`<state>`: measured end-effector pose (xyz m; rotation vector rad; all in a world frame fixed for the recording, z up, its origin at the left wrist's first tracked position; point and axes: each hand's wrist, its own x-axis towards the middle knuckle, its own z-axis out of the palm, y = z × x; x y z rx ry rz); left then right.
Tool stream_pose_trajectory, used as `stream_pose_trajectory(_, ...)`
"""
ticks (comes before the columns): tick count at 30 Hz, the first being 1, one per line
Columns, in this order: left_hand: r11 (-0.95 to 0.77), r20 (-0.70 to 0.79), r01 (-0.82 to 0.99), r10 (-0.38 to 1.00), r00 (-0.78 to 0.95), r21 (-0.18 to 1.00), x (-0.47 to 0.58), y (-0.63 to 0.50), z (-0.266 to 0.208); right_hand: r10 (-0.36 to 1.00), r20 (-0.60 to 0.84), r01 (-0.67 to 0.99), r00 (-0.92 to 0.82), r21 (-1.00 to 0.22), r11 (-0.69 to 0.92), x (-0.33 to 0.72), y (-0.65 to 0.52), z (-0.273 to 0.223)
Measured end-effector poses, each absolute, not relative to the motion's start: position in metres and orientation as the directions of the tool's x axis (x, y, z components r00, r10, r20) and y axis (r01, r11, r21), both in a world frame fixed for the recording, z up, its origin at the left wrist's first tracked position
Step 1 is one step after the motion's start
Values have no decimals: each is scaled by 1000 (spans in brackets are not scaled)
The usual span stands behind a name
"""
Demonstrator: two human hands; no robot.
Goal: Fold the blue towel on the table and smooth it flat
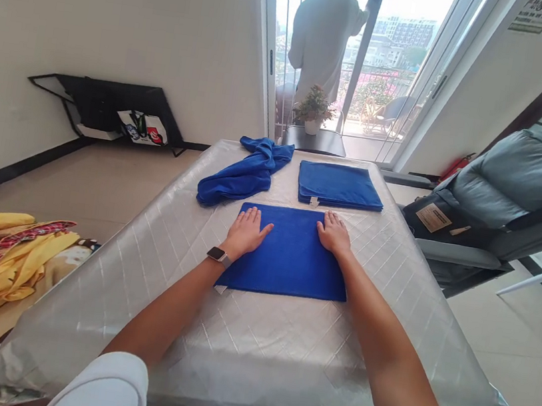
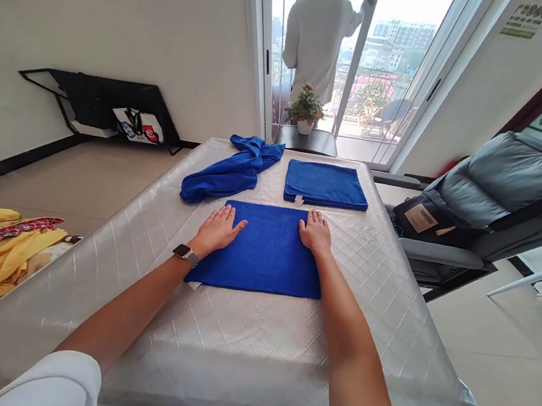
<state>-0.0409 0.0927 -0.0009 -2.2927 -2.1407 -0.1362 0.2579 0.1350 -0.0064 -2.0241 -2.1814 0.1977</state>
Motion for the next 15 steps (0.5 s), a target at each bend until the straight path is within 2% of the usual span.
stream_pose_trajectory(4,-394,54,912,919,390,112,32,109,10,997,31,973,-68,-219,74,258,135,-6)
stream_pose_trajectory(7,-521,114,834,853,508,180,98,123,10,996,26,976,-86,-198,90,261,133,-7)
stream_pose_trajectory(11,-527,155,805,849,504,272,147,135,0,993,9,980,-120,-158,120,266,130,-6)
stream_pose_trajectory(15,-442,120,849,897,426,290,124,142,-11,995,28,978,-92,-187,96,262,132,-5)
